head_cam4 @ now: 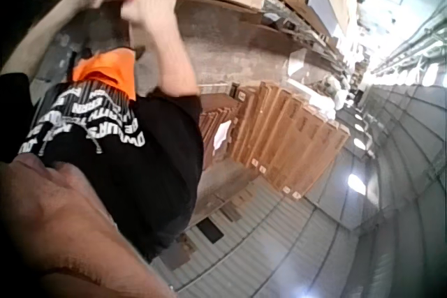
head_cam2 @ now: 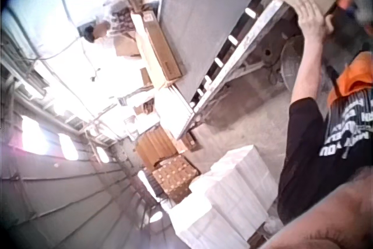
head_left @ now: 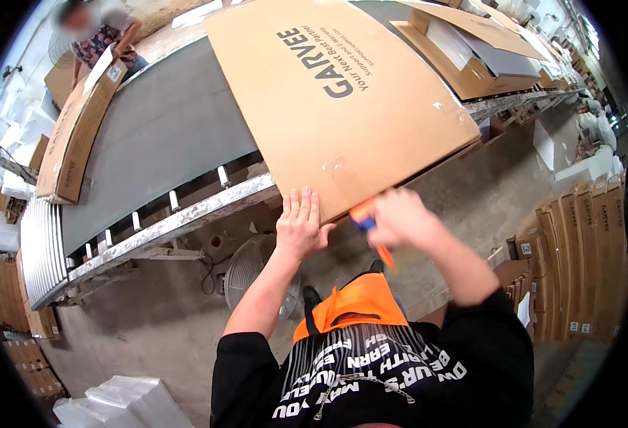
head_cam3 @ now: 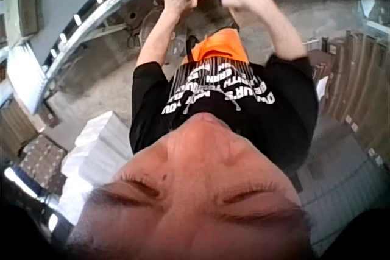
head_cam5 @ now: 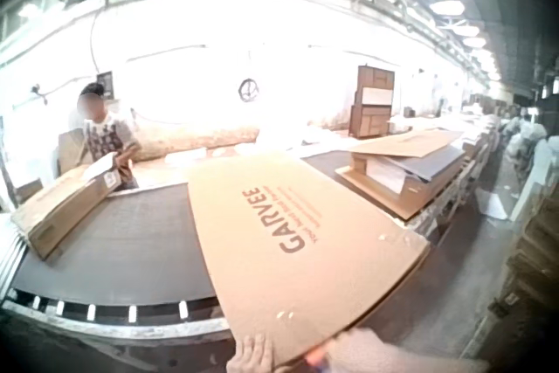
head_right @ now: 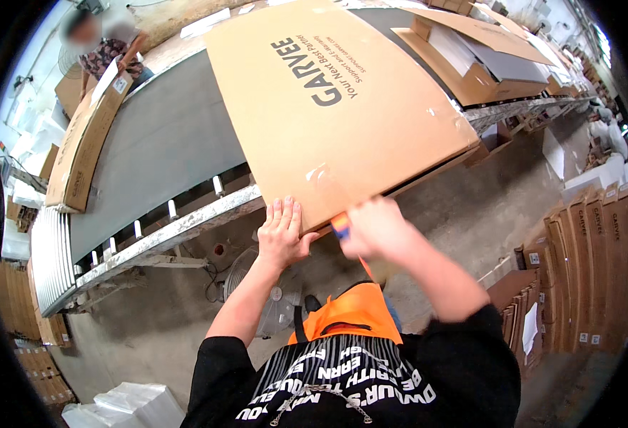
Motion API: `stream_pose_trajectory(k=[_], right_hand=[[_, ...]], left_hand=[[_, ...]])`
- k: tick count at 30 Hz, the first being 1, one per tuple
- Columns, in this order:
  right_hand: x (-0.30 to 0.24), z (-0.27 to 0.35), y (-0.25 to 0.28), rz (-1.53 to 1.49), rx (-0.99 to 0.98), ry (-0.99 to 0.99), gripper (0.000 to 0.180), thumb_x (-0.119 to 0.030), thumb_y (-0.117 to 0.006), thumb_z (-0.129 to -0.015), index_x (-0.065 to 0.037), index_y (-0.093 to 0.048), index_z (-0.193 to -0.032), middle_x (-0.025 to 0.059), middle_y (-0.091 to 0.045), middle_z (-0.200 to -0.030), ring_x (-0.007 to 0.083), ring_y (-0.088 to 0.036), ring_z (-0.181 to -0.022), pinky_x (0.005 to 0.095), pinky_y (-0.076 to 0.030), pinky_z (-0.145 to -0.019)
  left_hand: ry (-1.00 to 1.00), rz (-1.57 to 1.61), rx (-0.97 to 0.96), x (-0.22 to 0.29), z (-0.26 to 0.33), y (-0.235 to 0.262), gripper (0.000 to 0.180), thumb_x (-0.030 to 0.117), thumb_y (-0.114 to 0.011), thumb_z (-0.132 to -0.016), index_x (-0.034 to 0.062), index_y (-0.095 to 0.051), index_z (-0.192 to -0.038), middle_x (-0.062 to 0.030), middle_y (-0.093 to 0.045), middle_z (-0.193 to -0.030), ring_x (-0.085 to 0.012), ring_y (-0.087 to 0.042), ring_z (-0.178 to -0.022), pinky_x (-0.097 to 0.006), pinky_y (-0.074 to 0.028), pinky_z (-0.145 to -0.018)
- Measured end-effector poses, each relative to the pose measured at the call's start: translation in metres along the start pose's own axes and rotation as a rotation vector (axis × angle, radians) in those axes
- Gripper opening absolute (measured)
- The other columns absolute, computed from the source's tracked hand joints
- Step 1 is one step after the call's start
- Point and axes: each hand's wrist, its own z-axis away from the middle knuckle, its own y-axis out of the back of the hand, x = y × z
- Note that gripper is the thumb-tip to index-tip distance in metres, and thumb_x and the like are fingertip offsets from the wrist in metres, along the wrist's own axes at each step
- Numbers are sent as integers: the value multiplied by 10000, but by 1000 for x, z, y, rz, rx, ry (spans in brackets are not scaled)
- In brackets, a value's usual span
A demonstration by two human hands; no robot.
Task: The person seals several large cardboard boxes using a tape dispenser on a work table, moves the boxes along the table, and handles large white foam panels by placing them into the boxes.
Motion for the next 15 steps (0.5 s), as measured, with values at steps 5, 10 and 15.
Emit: stream_pose_trajectory(k=[5, 10, 15], right_hand=[[-17, -30, -80, 52, -192, 43, 322, -312, -670, -676, -96, -731, -907, 84, -720, -897, 263, -690, -867, 370, -560, -712], [44, -42, -208, 7, -88, 353, 323, -327, -689, -657, -125, -731, -907, 69, -712, -859, 243, -688, -810, 359, -548, -678], [271, 49, -246, -1643, -60, -398, 738, 68, -595, -578, -129, -622, -1289, 89, -624, -1266, 166, -629, -1049, 302, -529, -840]], left_hand=[[-20, -11, -19, 5, -13, -15, 747, 422, -779, -669, -61, -588, -1206, -271, -580, -1256, -447, -544, -1191, -510, -411, -1035], [5, -6, -20, 9, -23, -11, 686, 356, -757, -712, -50, -575, -1234, -259, -571, -1279, -432, -532, -1214, -505, -402, -1047], [29, -8, -81, 20, -35, -14, 725, 336, -763, -713, -78, -546, -1266, -276, -532, -1321, -439, -479, -1268, -520, -346, -1091]])
